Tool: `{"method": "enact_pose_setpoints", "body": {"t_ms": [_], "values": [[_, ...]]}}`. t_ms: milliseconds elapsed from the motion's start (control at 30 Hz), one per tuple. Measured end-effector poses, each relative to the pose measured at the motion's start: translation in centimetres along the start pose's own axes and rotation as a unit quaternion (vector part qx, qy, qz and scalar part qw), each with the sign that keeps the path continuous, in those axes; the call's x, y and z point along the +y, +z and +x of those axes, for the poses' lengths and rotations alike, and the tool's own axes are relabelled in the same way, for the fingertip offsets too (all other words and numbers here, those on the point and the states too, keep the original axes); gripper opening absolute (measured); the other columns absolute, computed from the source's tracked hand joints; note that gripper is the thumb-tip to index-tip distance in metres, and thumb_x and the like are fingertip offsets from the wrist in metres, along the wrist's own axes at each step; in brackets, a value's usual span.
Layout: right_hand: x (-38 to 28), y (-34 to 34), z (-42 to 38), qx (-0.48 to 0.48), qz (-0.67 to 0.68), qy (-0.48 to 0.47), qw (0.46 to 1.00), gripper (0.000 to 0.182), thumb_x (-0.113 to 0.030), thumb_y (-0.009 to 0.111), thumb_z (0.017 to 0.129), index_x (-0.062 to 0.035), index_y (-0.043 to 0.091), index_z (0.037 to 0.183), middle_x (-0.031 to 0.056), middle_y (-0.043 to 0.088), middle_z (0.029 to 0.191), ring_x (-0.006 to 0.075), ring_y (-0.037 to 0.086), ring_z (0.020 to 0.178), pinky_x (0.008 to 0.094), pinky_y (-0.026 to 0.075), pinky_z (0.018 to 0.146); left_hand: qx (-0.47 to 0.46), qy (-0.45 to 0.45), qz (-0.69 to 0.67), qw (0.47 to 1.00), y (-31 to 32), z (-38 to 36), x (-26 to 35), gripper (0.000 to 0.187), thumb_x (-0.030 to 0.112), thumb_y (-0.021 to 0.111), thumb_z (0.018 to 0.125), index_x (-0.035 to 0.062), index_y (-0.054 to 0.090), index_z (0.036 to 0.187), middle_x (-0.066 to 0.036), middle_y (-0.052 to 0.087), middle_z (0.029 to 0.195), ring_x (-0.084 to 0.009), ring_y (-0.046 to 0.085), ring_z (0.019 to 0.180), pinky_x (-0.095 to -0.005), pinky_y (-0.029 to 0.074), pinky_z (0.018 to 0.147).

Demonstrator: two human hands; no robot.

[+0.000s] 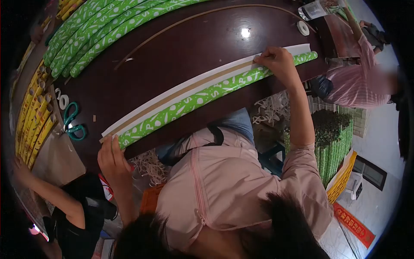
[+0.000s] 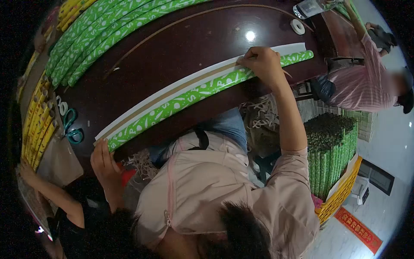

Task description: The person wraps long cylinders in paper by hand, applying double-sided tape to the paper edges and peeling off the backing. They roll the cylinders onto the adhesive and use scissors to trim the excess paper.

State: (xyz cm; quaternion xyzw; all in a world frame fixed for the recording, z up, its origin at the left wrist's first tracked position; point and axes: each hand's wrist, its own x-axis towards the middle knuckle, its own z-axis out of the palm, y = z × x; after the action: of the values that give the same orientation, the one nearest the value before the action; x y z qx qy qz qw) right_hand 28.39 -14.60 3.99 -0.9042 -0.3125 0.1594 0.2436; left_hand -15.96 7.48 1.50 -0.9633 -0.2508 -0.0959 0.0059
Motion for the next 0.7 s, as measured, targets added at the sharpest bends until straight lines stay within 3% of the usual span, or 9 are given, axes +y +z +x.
{"method": "enact_pose_setpoints", "body": {"t_ms": [200,267,500,567,700], "values": [[0.8,0.3,0.2,-0.014,0.056,0.019,0.998,0.02,-0.012,0.077,0.078,0.002,0.064,0.074,0.0035,0.062,0.067,0.0083,0.055,0.066,0.0267,0.043,0.06,-0.037,-0.003,0.011,0.999,-1.7,2.0,1.8,0.05,0.006,0.062,0.081,-0.0053,0.049,0.129,-0.02,0.055,0.124,-0.0364,0.053,0.116,-0.0468,0.041,0.1],[1.5,0.5,0.3,0.001,0.07,-0.001,0.998,0.02,-0.011,0.077,0.078,0.0015,0.063,0.074,0.0029,0.06,0.067,0.0082,0.054,0.066,0.0268,0.043,0.06,-0.032,-0.019,-0.059,0.998,-1.5,2.9,3.4,0.053,0.008,0.065,0.079,-0.0062,0.05,0.128,-0.021,0.056,0.122,-0.0364,0.054,0.115,-0.0468,0.041,0.1],[0.8,0.6,0.1,0.002,0.061,0.034,0.998,0.021,-0.011,0.077,0.078,0.0014,0.061,0.072,0.0032,0.06,0.066,0.0077,0.052,0.065,0.0269,0.042,0.059,0.049,0.044,-0.093,0.993,1.8,6.5,9.2,0.056,0.024,0.065,0.078,-0.0074,0.054,0.124,-0.02,0.059,0.116,-0.0342,0.058,0.108,-0.0427,0.046,0.095],[1.2,0.6,0.3,0.016,0.02,0.009,1.0,0.026,-0.019,0.08,0.075,0.0023,0.065,0.076,0.0098,0.065,0.065,0.0124,0.061,0.062,0.0299,0.049,0.059,0.044,0.045,-0.098,0.993,1.9,7.7,10.9,0.057,0.026,0.064,0.078,-0.0078,0.055,0.123,-0.02,0.059,0.116,-0.0334,0.058,0.108,-0.0416,0.046,0.096],[1.3,0.6,0.2,0.022,0.017,-0.004,1.0,0.028,-0.022,0.081,0.075,0.0013,0.066,0.075,0.0093,0.066,0.065,0.0151,0.063,0.06,0.0308,0.049,0.061,0.055,0.082,-0.153,0.983,2.9,10.0,13.9,0.058,0.021,0.065,0.077,-0.0074,0.053,0.126,-0.021,0.058,0.118,-0.0353,0.057,0.106,-0.0436,0.046,0.094]]}}
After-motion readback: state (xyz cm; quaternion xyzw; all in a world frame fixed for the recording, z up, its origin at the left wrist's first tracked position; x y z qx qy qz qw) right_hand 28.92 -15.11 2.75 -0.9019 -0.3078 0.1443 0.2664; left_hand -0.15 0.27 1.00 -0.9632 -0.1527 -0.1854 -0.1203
